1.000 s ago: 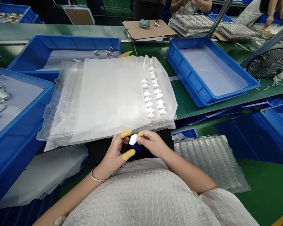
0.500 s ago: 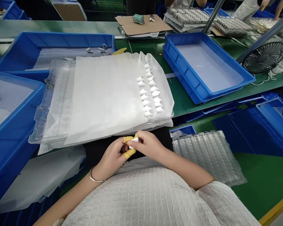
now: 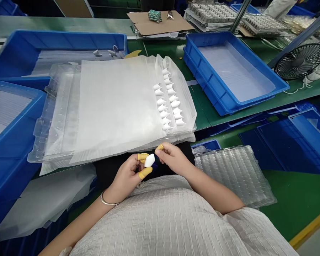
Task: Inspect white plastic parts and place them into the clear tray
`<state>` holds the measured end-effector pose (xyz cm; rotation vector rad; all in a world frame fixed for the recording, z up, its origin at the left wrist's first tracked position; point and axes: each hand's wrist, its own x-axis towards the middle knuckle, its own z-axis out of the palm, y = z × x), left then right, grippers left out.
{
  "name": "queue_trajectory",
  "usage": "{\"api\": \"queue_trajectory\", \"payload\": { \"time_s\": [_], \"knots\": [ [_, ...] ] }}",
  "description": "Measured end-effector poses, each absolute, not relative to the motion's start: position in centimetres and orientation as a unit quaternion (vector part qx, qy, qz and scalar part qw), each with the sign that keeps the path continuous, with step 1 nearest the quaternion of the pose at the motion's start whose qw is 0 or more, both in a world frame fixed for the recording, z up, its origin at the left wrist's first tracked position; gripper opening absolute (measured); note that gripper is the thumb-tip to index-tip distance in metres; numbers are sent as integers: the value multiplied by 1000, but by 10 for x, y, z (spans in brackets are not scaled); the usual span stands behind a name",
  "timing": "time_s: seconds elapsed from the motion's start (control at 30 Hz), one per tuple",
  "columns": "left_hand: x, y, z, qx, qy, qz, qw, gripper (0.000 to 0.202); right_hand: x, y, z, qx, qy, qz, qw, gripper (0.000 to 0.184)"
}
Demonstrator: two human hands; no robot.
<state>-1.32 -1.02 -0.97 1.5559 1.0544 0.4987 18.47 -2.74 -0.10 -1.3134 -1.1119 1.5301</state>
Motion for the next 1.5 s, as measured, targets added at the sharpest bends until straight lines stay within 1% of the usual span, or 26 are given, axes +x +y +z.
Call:
{"api": "queue_trajectory", "payload": {
  "time_s": [0.13,0.23,0.33,0.43,0.5,0.63,0.73,0.87,1.07,1.17,1.33,1.5],
  "knots": [
    [-11,-10,-11,635,465,212,579,25,178,-32,3,-523,-460,615,369,22],
    [-11,-10,-11,643,478,199,564,22,175,-34,2,-551,-481,587,349,23],
    [-11,-11,-10,619,471,213,592,24,176,-32,3,-537,-478,596,358,19],
    [-11,-12,-9,585,456,229,631,26,178,-31,6,-506,-463,627,369,22],
    [-11,-12,-9,582,455,228,635,26,179,-31,7,-504,-453,634,372,22],
    [-11,-11,-11,609,455,221,611,24,178,-33,6,-514,-444,638,363,14],
    [-12,-11,-11,645,466,206,569,22,177,-35,3,-528,-460,622,351,15],
    [-13,-11,-9,676,469,193,534,20,177,-35,2,-534,-476,615,331,11],
    [-13,-10,-10,726,464,187,471,13,176,-34,-1,-537,-485,607,329,14],
    [-14,-10,-11,731,462,186,466,13,176,-33,0,-531,-485,612,328,11],
    [-13,-10,-10,739,460,186,455,14,175,-33,0,-537,-480,612,327,15],
    [-13,-10,-9,725,468,182,472,15,175,-33,0,-532,-487,611,325,12]
  ]
}}
